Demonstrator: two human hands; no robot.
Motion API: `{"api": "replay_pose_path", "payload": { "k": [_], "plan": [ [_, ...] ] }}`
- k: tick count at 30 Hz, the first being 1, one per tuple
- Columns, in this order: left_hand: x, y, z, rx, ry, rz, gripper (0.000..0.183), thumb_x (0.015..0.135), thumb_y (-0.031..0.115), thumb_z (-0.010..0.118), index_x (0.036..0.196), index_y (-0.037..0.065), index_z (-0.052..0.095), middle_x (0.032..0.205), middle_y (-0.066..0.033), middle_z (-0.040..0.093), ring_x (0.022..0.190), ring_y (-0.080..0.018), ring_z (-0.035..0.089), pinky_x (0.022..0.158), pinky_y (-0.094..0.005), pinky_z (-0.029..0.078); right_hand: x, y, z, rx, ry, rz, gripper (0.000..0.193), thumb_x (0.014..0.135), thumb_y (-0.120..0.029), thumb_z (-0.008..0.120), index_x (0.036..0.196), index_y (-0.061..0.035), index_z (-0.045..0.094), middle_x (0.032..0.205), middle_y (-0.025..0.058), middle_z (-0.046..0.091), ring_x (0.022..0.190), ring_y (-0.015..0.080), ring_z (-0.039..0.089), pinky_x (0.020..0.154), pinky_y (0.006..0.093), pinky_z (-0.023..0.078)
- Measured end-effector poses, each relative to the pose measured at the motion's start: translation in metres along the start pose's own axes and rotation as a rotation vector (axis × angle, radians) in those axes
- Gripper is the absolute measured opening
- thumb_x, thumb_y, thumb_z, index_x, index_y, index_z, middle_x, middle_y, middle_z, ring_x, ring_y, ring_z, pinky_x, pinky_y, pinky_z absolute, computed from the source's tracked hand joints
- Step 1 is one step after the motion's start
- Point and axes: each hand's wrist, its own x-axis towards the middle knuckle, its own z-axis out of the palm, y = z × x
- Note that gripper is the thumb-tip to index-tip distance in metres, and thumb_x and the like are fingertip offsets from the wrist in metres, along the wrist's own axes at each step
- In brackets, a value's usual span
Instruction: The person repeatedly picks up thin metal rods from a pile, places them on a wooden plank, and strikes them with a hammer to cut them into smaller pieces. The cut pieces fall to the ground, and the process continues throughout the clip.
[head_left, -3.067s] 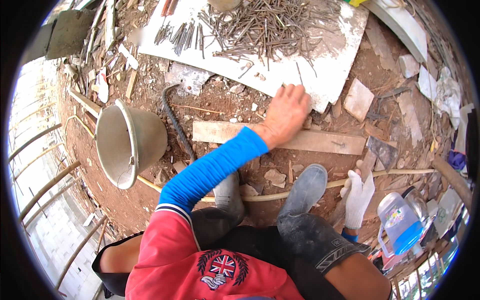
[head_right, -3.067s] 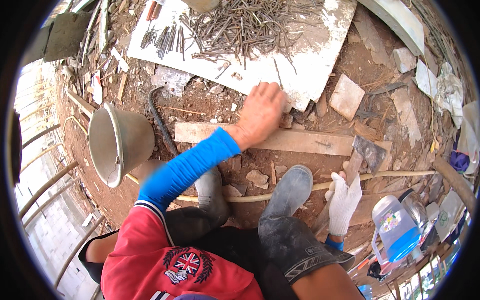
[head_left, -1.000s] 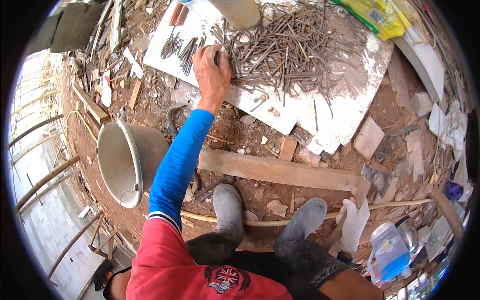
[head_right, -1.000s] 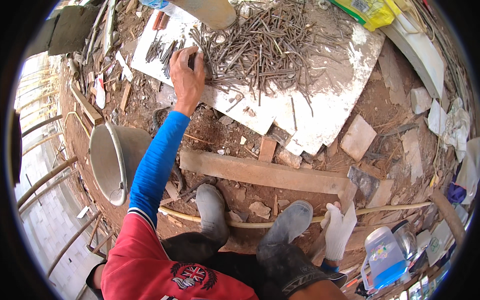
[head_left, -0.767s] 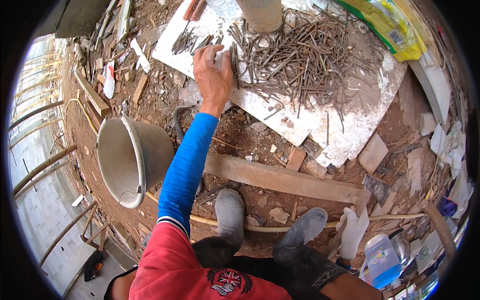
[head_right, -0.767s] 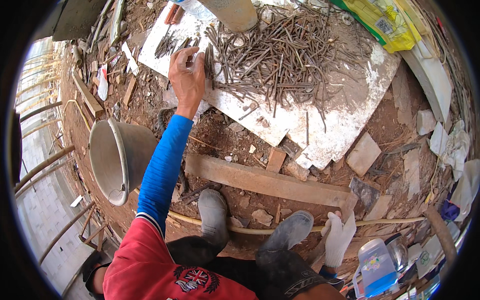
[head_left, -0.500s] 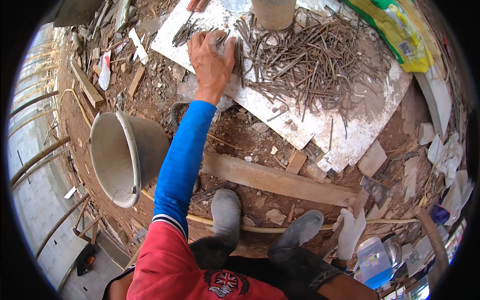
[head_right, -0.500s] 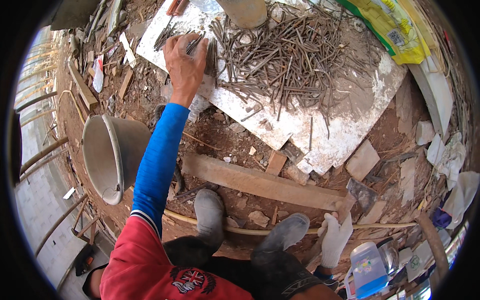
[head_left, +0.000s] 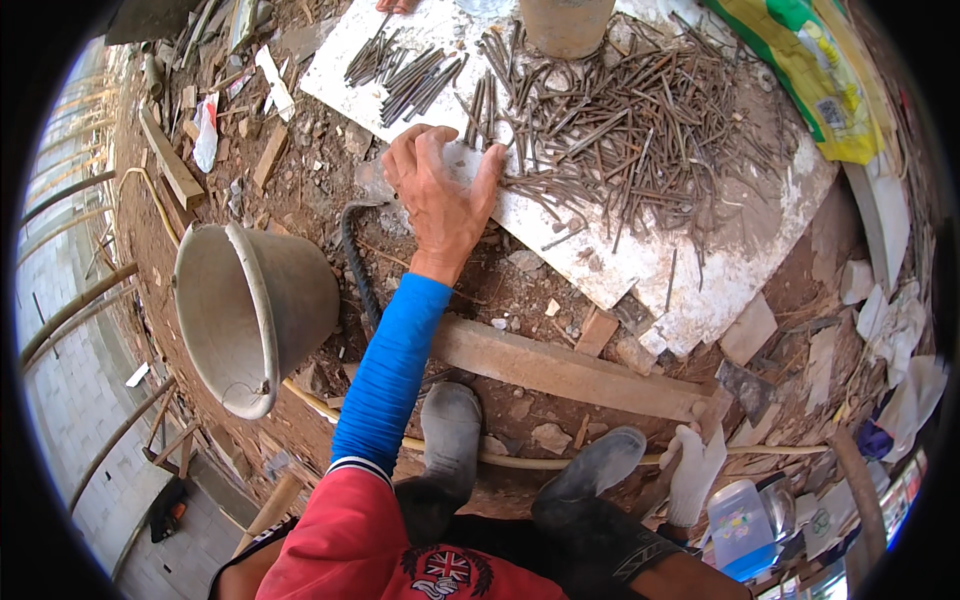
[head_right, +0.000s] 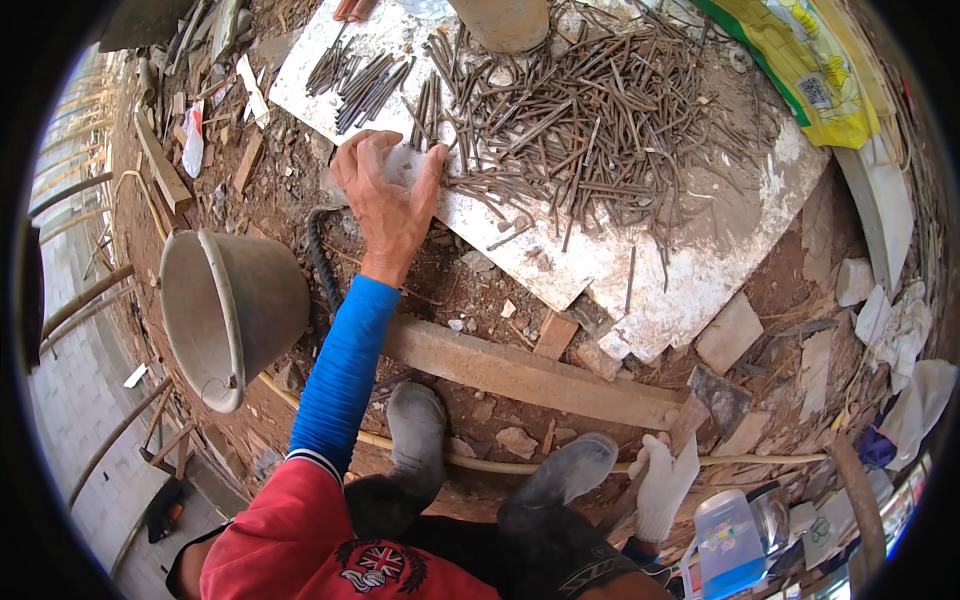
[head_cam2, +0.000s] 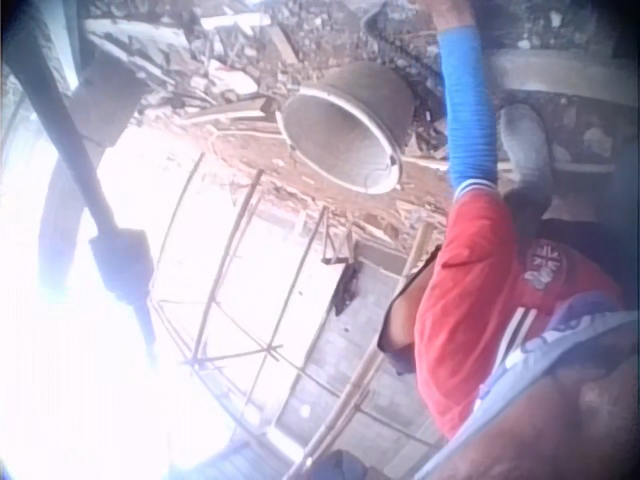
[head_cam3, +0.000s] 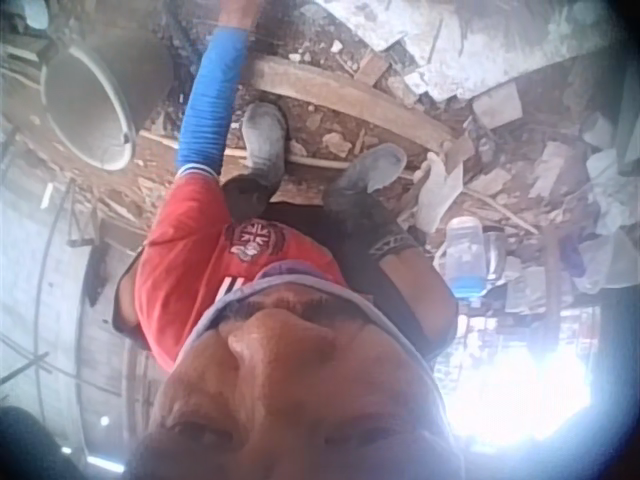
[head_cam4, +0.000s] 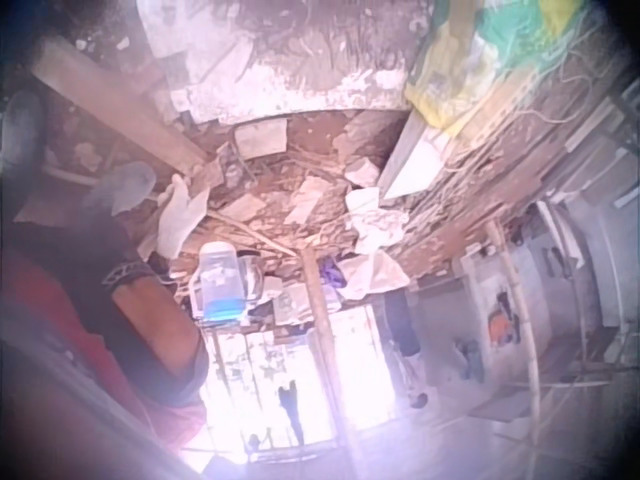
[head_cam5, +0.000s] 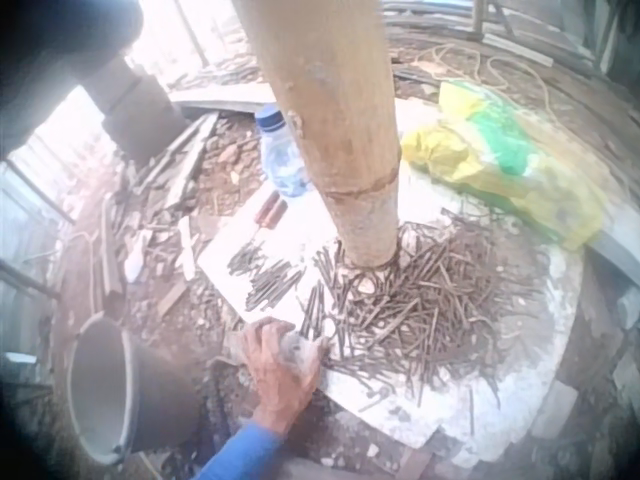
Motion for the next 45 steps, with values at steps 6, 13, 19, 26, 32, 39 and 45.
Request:
{"api": "replay_pose_path", "payload": {
  "k": [6,13,19,26,32,39,45],
  "plan": [
    [0.010,-0.008,0.005,-0.009,0.041,0.020,0.043,0.090,0.033,0.090,0.112,0.004,0.067,0.118,-0.0184,0.059,0.116,-0.0362,0.051,0.103,-0.0532,0.040,0.003,0.001,0.000,-0.008,-0.015,-0.017,0.041,0.095,0.000,0.066,0.135,0.0005,0.058,0.087,0.0014,0.058,0.059,0.0080,0.056,0.049,0.0243,0.047],
    [0.028,-0.025,0.001,0.069,0.043,0.030,0.036,0.092,0.032,0.089,0.111,0.005,0.074,0.116,-0.0146,0.068,0.117,-0.0335,0.058,0.104,-0.0503,0.045,0.003,0.002,-0.002,0.004,-0.014,0.008,0.053,0.094,0.000,0.066,0.147,0.0013,0.057,0.090,0.0014,0.058,0.060,0.0080,0.055,0.050,0.0243,0.047],
    [0.047,-0.022,0.004,-0.006,0.039,0.088,0.012,0.097,0.019,0.081,0.104,0.010,0.080,0.108,-0.0140,0.063,0.108,-0.0322,0.055,0.094,-0.0480,0.043,0.002,0.004,-0.005,-0.004,-0.028,0.001,0.054,0.095,-0.001,0.066,0.148,0.0017,0.057,0.092,0.0023,0.059,0.060,0.0084,0.055,0.051,0.0251,0.047],
    [0.087,-0.016,0.018,0.287,-0.147,-0.033,0.013,0.096,0.018,0.080,0.105,0.009,0.082,0.106,-0.0134,0.063,0.108,-0.0341,0.056,0.095,-0.0493,0.045,-0.002,0.003,-0.006,-0.007,-0.032,-0.012,0.050,0.095,0.001,0.066,0.145,0.0033,0.057,0.090,0.0034,0.059,0.060,0.0083,0.056,0.051,0.0252,0.047],
    [0.125,-0.025,0.021,0.262,-0.353,-0.101,0.018,0.086,0.011,0.068,0.080,-0.002,0.079,0.088,-0.0264,0.075,0.089,-0.0443,0.066,0.084,-0.0562,0.049,-0.008,0.004,-0.008,0.030,-0.028,-0.004,0.040,0.096,0.000,0.067,0.136,0.0038,0.059,0.081,0.0015,0.058,0.058,0.0073,0.054,0.050,0.0246,0.046],
    [0.061,0.036,-0.030,-0.039,-0.140,0.316,0.008,0.092,0.001,0.071,0.093,0.007,0.065,0.090,-0.0114,0.066,0.089,-0.0255,0.064,0.081,-0.0450,0.054,-0.015,0.020,-0.029,0.018,-0.066,-0.121,0.039,0.098,-0.004,0.069,0.135,0.0032,0.060,0.073,0.0009,0.059,0.058,0.0073,0.056,0.052,0.0243,0.046],
    [-0.112,0.178,-0.047,-0.670,-0.954,-0.002,0.023,0.087,-0.008,0.063,0.109,-0.001,0.067,0.091,-0.0165,0.072,0.083,-0.0229,0.073,0.074,-0.0398,0.063,-0.019,0.040,-0.036,0.125,0.018,-0.128,0.045,0.097,-0.006,0.070,0.140,0.0037,0.060,0.077,0.0014,0.060,0.058,0.0078,0.055,0.052,0.0247,0.047]
  ]
}}
